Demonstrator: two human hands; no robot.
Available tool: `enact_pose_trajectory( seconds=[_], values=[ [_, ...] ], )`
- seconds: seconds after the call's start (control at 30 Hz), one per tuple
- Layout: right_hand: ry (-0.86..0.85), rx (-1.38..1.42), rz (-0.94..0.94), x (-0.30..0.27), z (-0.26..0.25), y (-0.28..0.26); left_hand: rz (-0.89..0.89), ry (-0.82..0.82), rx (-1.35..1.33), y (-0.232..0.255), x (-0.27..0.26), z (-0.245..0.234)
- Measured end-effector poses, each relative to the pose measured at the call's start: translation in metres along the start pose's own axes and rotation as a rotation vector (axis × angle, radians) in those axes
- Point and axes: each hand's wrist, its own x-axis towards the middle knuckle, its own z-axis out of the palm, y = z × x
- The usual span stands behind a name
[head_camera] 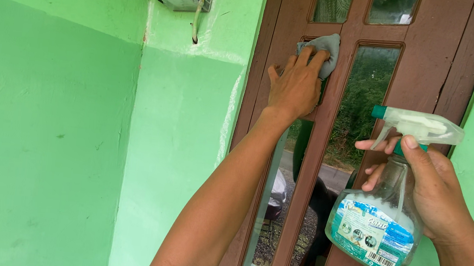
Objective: The person sprays a cleaning solution onto the glass panels of a brown door and wipes them with a gray cloth. The person works systematically across multiple panels, spraying and wiping each one.
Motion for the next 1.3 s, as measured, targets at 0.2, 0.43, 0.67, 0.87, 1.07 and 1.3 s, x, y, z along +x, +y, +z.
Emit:
enact_pose_trajectory(
  seconds=[0.2,0.43,0.67,0.87,1.07,1.3],
  values=[
    [0.034,-0.051,-0.017,-0.009,-0.011,-0.001,-0.076,-0.524,-0.026,-0.014,-0.022,-0.030],
    [0.064,-0.081,-0.030,-0.019,-0.024,-0.008,-0.050,-0.342,-0.284,-0.014,0.000,-0.028],
    [0.086,-0.096,-0.047,-0.020,-0.041,-0.016,-0.025,-0.115,-0.169,0.049,0.001,-0.008],
    [0.068,-0.079,-0.040,-0.022,-0.053,-0.002,0.092,0.225,-0.046,0.091,-0.014,0.039],
    [0.044,-0.030,-0.095,-0.021,-0.070,0.023,0.072,0.146,-0.072,0.090,-0.093,0.043],
    [0.076,-0.086,-0.092,-0.017,-0.067,0.017,0.128,0.059,0.003,0.080,-0.103,0.032]
  ],
)
